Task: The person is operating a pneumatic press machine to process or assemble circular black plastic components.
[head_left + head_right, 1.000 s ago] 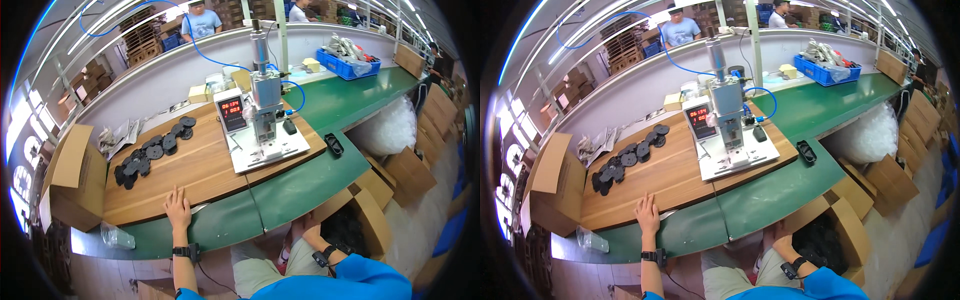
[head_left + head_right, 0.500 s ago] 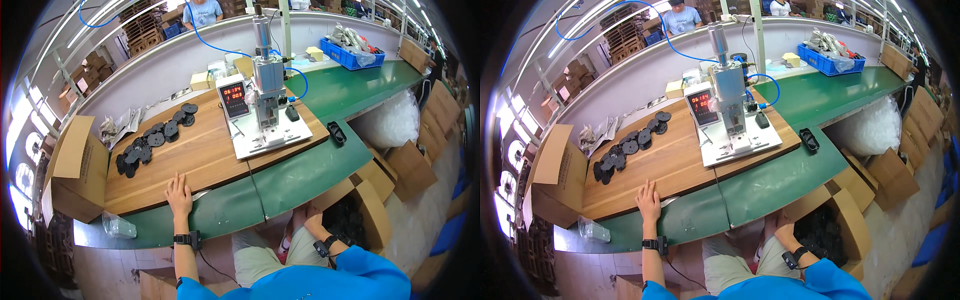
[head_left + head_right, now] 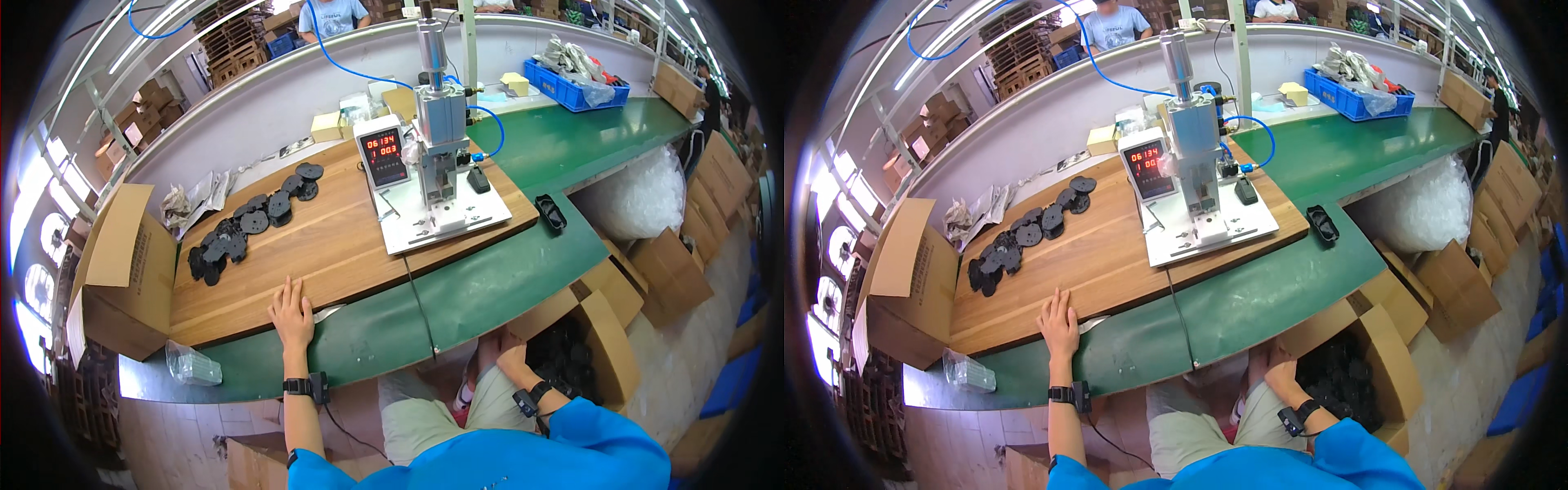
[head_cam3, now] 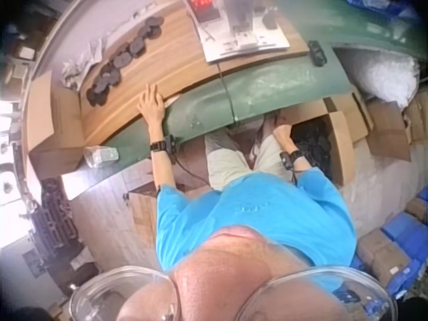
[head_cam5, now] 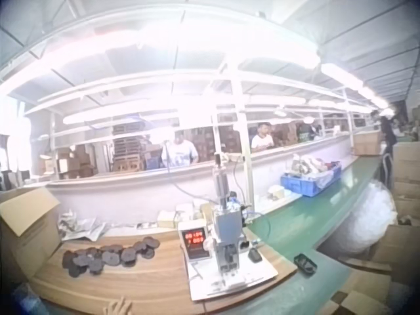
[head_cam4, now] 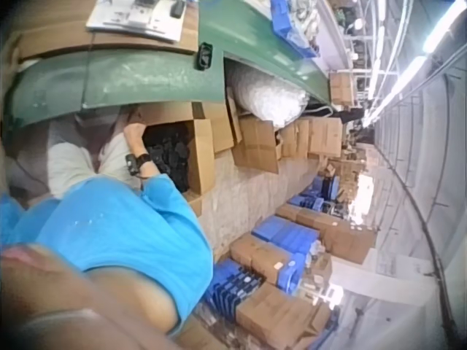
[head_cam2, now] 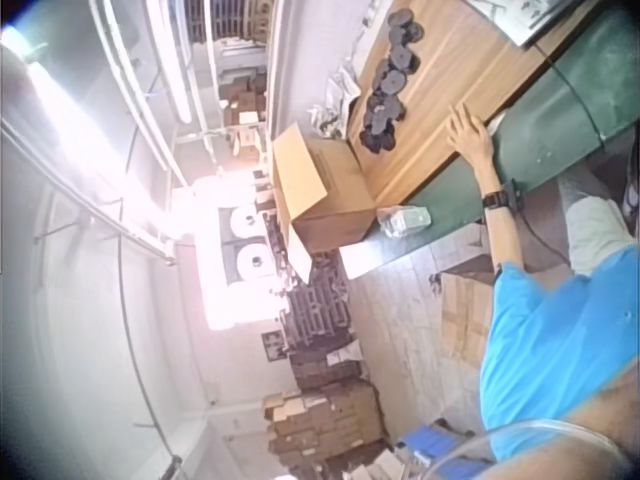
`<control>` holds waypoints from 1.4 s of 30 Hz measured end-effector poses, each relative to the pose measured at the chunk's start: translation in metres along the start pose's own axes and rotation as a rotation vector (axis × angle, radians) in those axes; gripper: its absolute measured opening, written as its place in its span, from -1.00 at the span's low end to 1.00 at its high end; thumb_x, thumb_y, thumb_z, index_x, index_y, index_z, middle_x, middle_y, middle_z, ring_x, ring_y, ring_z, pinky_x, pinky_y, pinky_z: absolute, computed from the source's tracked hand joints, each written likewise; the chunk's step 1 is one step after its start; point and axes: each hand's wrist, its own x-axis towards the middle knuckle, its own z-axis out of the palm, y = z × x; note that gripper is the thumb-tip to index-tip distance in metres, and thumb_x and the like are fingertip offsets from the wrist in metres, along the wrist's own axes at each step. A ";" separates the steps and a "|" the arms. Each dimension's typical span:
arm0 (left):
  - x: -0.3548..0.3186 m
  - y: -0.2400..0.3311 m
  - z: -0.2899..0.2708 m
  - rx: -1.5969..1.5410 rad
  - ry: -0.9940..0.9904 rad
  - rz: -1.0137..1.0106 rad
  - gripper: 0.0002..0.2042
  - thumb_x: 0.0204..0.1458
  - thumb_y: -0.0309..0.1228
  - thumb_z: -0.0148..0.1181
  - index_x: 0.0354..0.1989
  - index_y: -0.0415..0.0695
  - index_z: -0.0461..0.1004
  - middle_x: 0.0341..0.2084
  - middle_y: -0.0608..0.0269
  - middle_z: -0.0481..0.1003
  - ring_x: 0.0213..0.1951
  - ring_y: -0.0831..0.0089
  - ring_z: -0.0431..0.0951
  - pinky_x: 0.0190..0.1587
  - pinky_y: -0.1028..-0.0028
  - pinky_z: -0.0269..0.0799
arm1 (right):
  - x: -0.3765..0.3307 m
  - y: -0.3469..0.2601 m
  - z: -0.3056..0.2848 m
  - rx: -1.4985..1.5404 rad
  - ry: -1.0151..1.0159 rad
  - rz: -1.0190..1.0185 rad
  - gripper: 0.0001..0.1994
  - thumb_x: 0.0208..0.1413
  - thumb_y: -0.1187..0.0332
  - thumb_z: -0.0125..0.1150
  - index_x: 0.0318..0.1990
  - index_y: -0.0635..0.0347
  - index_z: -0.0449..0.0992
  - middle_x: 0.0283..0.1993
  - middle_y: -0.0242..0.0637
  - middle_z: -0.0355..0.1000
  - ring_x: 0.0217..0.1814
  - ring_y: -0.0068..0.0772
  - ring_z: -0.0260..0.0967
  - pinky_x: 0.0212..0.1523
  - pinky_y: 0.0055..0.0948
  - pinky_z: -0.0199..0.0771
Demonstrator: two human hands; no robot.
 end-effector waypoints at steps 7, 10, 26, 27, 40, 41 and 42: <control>0.002 0.001 -0.001 -0.005 -0.002 -0.003 -0.54 0.35 -0.23 0.05 0.38 0.03 0.51 0.48 0.23 0.38 0.39 0.19 0.35 0.39 0.14 0.15 | -0.044 -0.144 -0.140 0.655 -0.086 -0.596 -0.66 -0.06 0.51 0.29 -0.06 0.15 0.73 -0.48 -0.19 0.58 -0.53 -0.22 0.54 -0.48 -0.30 0.53; -0.001 0.001 0.000 0.007 0.012 -0.011 -0.54 0.33 -0.24 0.07 0.38 0.04 0.52 0.48 0.24 0.38 0.39 0.20 0.35 0.39 0.15 0.15 | -0.009 -0.174 -0.176 0.756 -0.025 -0.759 -0.64 -0.07 0.55 0.24 -0.07 0.15 0.74 -0.47 -0.25 0.59 -0.60 -0.30 0.44 -0.50 -0.35 0.50; 0.000 -0.002 0.002 0.020 0.006 -0.007 -0.52 0.32 -0.20 0.10 0.41 0.09 0.50 0.49 0.24 0.36 0.41 0.22 0.33 0.38 0.15 0.17 | 0.106 -0.211 -0.115 1.132 -0.166 -0.464 -0.41 0.45 0.28 -0.10 0.58 0.22 0.25 0.54 -0.16 0.40 0.39 -0.20 0.49 0.33 -0.41 0.39; 0.000 0.001 0.002 0.017 0.001 -0.011 -0.52 0.32 -0.20 0.10 0.41 0.09 0.50 0.49 0.25 0.36 0.41 0.22 0.33 0.38 0.15 0.17 | 0.106 -0.211 -0.114 1.210 -0.175 -0.437 -0.42 0.45 0.28 -0.11 0.57 0.24 0.26 0.55 -0.16 0.38 0.52 -0.12 0.42 0.41 -0.37 0.36; 0.001 0.004 -0.003 0.010 -0.022 -0.031 -0.52 0.33 -0.21 0.08 0.42 0.07 0.49 0.50 0.27 0.36 0.39 0.20 0.33 0.41 0.16 0.12 | 0.108 -0.212 -0.110 1.246 -0.121 -0.397 -0.51 0.43 0.34 -0.11 0.44 0.25 0.39 0.45 -0.15 0.43 0.47 -0.31 0.37 0.29 -0.32 0.44; 0.000 0.005 -0.003 0.037 -0.027 -0.027 -0.52 0.33 -0.21 0.08 0.41 0.07 0.49 0.49 0.26 0.36 0.39 0.20 0.33 0.44 0.13 0.10 | 0.106 -0.220 -0.110 1.274 -0.103 -0.322 -0.56 0.39 0.38 -0.09 0.33 0.26 0.50 0.34 -0.13 0.52 0.35 -0.33 0.46 0.21 -0.35 0.47; -0.002 0.005 -0.003 0.065 -0.033 -0.023 -0.52 0.33 -0.21 0.07 0.41 0.07 0.49 0.49 0.25 0.36 0.39 0.20 0.33 0.46 0.10 0.08 | 0.104 -0.223 -0.110 1.301 -0.085 -0.247 -0.60 0.35 0.42 -0.08 0.21 0.27 0.61 0.22 -0.12 0.61 0.22 -0.35 0.55 0.14 -0.37 0.51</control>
